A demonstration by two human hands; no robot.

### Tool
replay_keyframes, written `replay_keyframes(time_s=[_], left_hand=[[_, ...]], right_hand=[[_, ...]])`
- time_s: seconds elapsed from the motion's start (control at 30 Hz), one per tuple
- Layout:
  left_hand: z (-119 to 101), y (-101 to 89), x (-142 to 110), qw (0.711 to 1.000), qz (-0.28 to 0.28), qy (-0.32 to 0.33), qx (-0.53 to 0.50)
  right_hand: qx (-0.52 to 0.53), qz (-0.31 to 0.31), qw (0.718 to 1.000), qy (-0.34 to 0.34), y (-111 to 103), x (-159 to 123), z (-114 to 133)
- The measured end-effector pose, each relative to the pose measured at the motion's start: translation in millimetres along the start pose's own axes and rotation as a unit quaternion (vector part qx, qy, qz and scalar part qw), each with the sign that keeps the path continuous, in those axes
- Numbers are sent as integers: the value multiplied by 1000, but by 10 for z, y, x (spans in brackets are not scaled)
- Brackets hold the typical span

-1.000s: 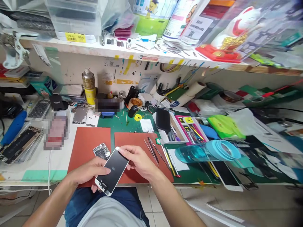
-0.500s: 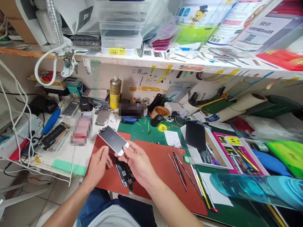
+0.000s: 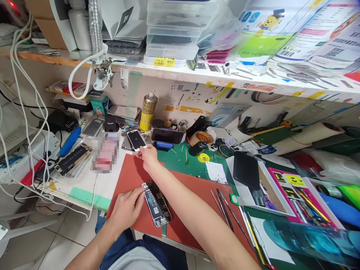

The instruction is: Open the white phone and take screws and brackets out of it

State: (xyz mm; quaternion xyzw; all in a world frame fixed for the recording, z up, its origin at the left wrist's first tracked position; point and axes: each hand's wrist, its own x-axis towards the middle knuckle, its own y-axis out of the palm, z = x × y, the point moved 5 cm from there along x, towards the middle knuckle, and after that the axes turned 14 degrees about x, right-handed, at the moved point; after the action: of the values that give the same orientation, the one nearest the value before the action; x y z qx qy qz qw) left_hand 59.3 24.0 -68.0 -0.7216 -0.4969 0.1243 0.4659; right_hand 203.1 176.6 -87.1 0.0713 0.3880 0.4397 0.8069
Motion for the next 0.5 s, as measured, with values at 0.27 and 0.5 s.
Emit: replay_keyframes(time_s=[0.27,0.5], left_hand=[[-24,-7,3,1000,4,12,22],[-19,-8,4,1000,15,9,23]], right_hand=[[1,-23,1000,-10,119,200,-19],[-10,-26,1000,0,70,221,-50]])
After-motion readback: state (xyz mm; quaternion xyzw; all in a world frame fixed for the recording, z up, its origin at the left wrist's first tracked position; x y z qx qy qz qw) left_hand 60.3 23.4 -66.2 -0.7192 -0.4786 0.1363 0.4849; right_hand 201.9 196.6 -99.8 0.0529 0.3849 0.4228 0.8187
